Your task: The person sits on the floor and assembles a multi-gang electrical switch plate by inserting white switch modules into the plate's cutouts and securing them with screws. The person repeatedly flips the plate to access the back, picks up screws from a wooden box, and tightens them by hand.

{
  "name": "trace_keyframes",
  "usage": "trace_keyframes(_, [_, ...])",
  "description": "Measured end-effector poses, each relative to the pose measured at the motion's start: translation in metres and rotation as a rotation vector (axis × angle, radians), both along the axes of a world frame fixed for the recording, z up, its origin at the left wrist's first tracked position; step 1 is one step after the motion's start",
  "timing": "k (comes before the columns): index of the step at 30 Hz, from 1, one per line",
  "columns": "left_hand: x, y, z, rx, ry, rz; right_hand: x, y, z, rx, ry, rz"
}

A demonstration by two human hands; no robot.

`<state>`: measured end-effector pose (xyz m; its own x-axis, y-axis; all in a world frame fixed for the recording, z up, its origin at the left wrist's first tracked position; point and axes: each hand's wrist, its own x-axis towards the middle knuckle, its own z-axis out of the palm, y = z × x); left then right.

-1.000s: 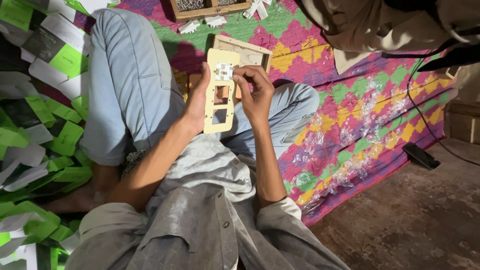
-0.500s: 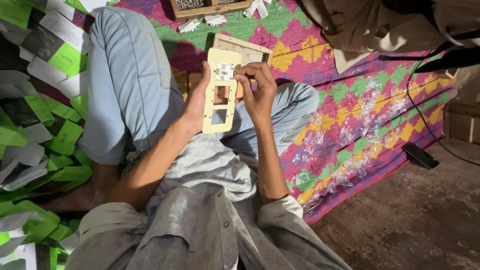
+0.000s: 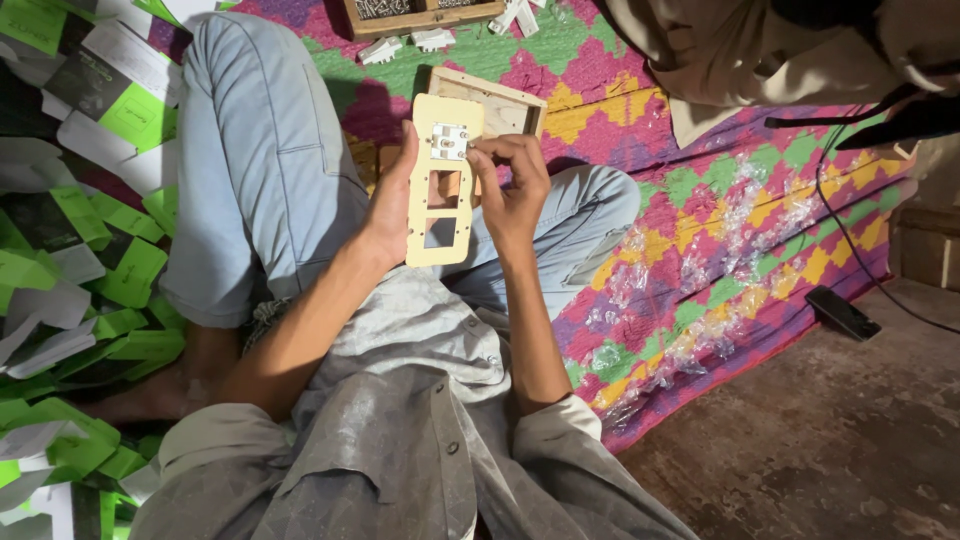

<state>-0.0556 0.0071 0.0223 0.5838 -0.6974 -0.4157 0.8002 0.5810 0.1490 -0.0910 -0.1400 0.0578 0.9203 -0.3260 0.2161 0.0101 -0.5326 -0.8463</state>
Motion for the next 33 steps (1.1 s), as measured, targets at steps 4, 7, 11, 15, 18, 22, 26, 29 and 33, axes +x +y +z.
trace_keyframes(4, [0.002, 0.0, 0.003, -0.095, -0.027, 0.052, -0.007, 0.0, -0.005, 0.081, -0.009, 0.012])
trace_keyframes(7, [0.003, 0.0, 0.005, -0.067, -0.013, 0.078, -0.01, 0.0, -0.003, 0.171, 0.008, 0.035])
trace_keyframes(11, [0.005, -0.001, 0.007, -0.1, -0.013, 0.075, -0.009, 0.001, -0.001, 0.337, 0.058, 0.035])
trace_keyframes(15, [0.005, 0.0, 0.009, -0.123, 0.032, 0.057, -0.003, 0.0, -0.003, 0.45, 0.056, -0.011])
trace_keyframes(18, [0.004, -0.001, 0.008, -0.111, -0.02, 0.038, 0.0, -0.004, -0.003, 0.444, 0.085, -0.045])
trace_keyframes(22, [0.002, -0.002, 0.007, -0.158, -0.103, 0.025, 0.005, -0.007, -0.001, 0.342, 0.097, -0.062])
trace_keyframes(26, [0.003, -0.001, 0.005, -0.118, -0.099, 0.015, 0.009, -0.008, -0.001, 0.302, 0.075, -0.073])
trace_keyframes(29, [0.002, -0.002, 0.003, -0.127, -0.097, 0.018, 0.009, -0.01, -0.005, 0.287, 0.064, -0.061])
trace_keyframes(33, [0.001, -0.002, 0.001, -0.059, -0.018, -0.01, 0.008, -0.015, -0.014, 0.335, 0.102, -0.108])
